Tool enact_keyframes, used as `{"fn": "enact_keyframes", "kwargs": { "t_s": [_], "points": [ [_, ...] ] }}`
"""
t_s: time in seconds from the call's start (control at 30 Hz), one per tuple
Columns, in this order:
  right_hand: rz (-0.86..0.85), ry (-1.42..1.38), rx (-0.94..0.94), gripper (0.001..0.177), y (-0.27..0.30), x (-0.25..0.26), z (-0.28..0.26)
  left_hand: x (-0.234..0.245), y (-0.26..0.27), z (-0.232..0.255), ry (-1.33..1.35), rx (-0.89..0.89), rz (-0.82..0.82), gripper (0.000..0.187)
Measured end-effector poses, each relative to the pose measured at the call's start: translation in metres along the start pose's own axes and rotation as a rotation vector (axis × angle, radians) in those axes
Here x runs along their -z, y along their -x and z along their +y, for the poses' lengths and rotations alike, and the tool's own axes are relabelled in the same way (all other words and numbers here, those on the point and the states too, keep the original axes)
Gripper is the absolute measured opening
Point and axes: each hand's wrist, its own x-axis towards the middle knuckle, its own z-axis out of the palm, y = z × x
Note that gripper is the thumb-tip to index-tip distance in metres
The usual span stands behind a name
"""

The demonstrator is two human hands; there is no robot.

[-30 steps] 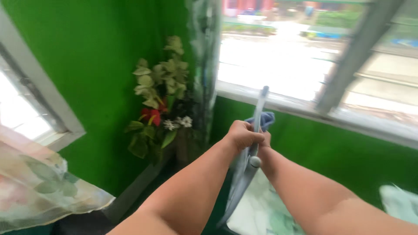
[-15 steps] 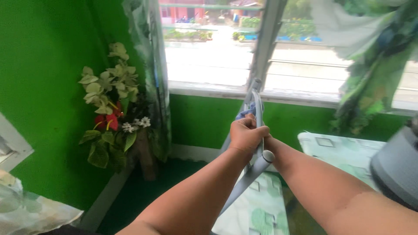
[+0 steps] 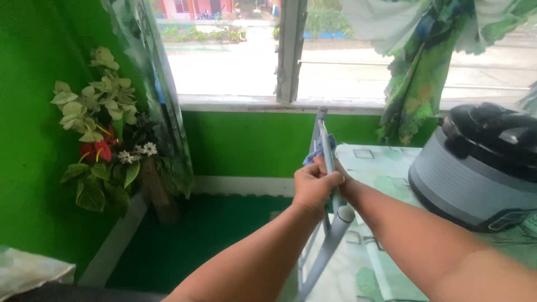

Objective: Wiping a dining table and a rice cooker with a cloth.

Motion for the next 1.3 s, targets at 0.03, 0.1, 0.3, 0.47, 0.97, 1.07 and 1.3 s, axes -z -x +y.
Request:
{"fn": "enact_keyframes", "kwargs": {
  "t_s": [0.03, 0.1, 0.3, 0.47, 0.97, 1.07, 1.3],
  "points": [
    [-0.003, -0.004, -0.005, 0.023, 0.009, 0.004, 0.007, 0.001, 0.004, -0.013, -0.003, 0.002, 0.006, 0.016],
    [0.048, 0.172, -0.050, 0.018, 0.026, 0.012, 0.019, 0.002, 0.011, -0.038, -0.007, 0.037, -0.021, 0.012],
    [0.206, 0.422, -0.173, 0.019, 0.076, 0.018, 0.003, -0.007, 0.042, -0.082, -0.240, 0.241, 0.106, 0.011],
    [0.313, 0.662, -0.071, 0.030, 0.092, 0.033, -0.030, 0.004, 0.012, -0.089, -0.308, 0.143, 0.082, 0.014],
    [0.375, 1.953, -0.382, 0.074, 0.319, 0.085, 0.016, -0.050, 0.054, -0.034, -0.318, -0.060, 0.592, 0.015],
    [0.260, 1.915, -0.201, 0.071, 0.356, 0.078, 0.040, -0.073, 0.080, -0.022, -0.254, -0.121, 0.621, 0.015],
    [0.479, 2.028, -0.432, 0.058, 0.451, 0.099, 0.005, -0.105, 0.138, -0.086, -0.155, -0.104, 0.593, 0.017]
  ]
}}
